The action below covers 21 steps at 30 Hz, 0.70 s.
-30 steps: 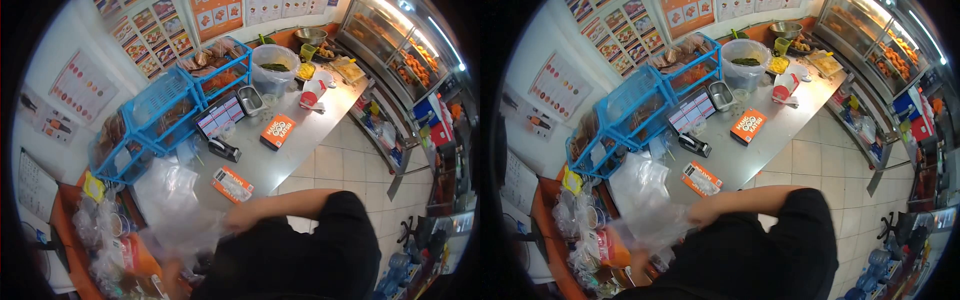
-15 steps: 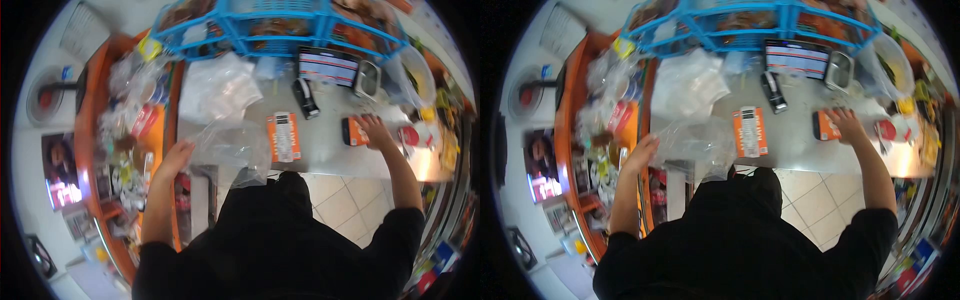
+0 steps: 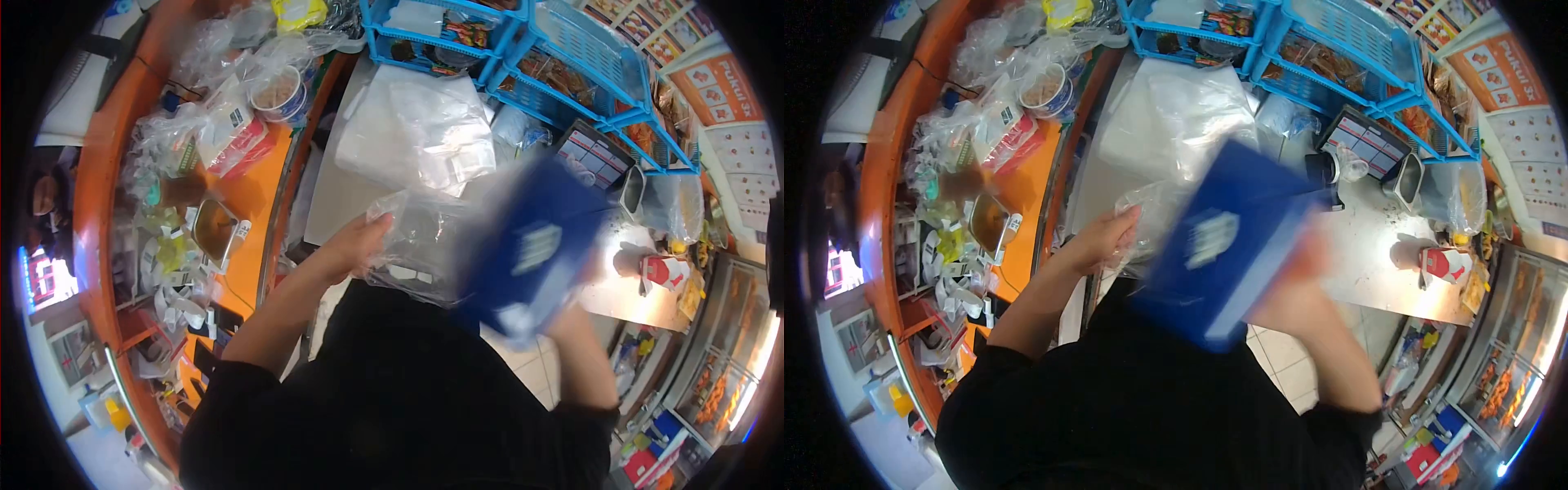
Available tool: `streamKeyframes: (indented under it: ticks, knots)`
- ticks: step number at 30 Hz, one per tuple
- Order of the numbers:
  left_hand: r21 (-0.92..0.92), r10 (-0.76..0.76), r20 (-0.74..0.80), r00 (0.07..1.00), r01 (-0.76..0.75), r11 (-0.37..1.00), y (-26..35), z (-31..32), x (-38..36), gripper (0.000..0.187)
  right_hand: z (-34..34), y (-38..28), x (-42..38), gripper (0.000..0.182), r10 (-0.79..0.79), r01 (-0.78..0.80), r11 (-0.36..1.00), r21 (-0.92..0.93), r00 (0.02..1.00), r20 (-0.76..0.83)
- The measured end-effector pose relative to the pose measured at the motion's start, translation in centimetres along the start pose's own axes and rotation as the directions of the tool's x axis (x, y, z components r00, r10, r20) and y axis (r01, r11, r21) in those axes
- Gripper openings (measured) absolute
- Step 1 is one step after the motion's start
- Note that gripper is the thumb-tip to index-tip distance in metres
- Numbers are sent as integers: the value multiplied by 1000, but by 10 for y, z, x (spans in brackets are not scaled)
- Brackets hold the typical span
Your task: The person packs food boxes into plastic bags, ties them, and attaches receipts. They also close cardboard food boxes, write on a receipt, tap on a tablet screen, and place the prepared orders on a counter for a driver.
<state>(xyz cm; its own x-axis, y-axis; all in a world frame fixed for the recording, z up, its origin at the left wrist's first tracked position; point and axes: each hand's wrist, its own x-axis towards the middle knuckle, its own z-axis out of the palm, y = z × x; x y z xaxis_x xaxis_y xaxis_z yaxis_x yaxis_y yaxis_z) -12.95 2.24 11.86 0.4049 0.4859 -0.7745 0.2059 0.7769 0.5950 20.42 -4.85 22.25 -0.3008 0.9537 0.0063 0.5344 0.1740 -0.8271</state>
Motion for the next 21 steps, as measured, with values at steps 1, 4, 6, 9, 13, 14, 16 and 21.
streamKeyframes:
  ticks: [1,4,6,9,13,14,16,21]
  knots:
    - [-13,7,28,1000,-7,1000,0,-2,-1,40,40,-8,24,106,-100,99,995,20,995,18]
    - [-268,-50,-87,995,25,963,14,-11,9,42,109,9,56,97,-288,285,957,48,956,59]
    - [-177,69,17,998,-65,982,-22,-37,47,43,116,38,49,99,-9,148,867,-476,960,281]
    - [-135,111,38,993,-105,985,-45,-23,68,43,143,52,58,87,101,136,669,-731,958,270]
    - [-130,220,-131,967,-237,963,-36,-31,70,42,203,66,65,68,128,148,519,-842,960,248]
    - [-256,147,-127,981,-175,951,-17,-40,49,43,196,53,59,61,235,155,464,-872,928,290]
    - [-293,171,-82,982,-188,938,-15,-76,39,44,157,0,78,58,612,116,446,-887,683,398]
    - [-101,28,-22,999,-30,994,8,-95,8,42,28,-66,161,36,234,-313,947,-76,504,831]
